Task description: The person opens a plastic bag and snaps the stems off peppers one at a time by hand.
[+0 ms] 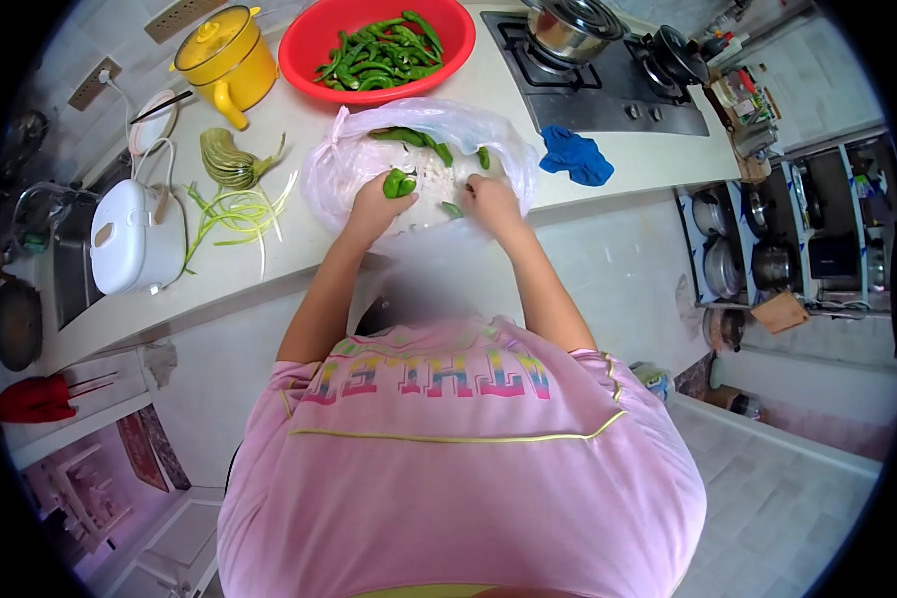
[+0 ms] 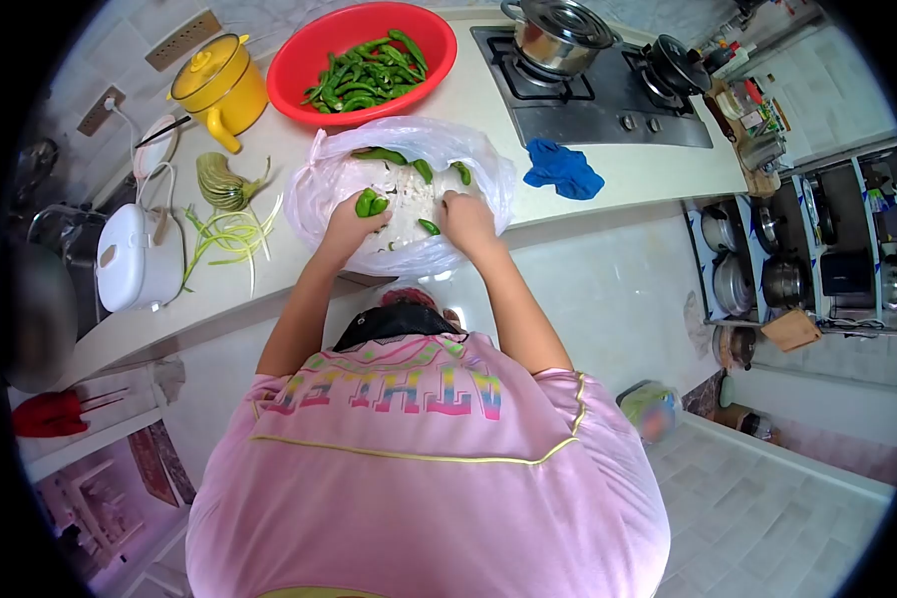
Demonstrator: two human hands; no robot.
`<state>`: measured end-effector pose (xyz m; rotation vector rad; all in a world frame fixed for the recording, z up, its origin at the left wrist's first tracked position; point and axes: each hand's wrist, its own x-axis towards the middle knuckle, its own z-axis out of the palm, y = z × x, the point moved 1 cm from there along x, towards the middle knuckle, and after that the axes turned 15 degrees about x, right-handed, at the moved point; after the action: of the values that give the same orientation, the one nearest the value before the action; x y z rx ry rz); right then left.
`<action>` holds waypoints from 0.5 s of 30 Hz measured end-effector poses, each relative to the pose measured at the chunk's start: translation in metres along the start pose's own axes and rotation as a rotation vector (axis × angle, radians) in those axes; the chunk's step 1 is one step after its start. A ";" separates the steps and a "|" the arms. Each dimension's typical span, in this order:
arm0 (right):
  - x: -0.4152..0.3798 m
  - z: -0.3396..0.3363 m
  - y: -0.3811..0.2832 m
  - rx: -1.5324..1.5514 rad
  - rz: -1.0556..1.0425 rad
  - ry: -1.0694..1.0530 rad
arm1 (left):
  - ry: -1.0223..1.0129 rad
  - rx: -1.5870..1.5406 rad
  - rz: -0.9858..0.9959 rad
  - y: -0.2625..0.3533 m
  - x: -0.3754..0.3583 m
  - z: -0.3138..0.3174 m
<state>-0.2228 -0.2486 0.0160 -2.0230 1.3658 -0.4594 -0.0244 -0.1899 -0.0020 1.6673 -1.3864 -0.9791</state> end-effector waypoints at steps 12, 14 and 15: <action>0.005 0.029 0.020 0.150 -0.342 -0.267 | -0.089 -0.490 -0.223 0.011 0.005 -0.005; 0.002 0.005 -0.005 0.257 -0.237 -0.229 | -0.040 -0.521 -0.230 0.005 0.003 -0.008; 0.001 -0.007 -0.018 0.313 -0.194 -0.096 | 0.029 -0.554 -0.226 0.006 0.002 -0.011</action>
<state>-0.2136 -0.2471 0.0332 -1.8964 0.9761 -0.6128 -0.0164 -0.1915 0.0080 1.4175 -0.8105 -1.3182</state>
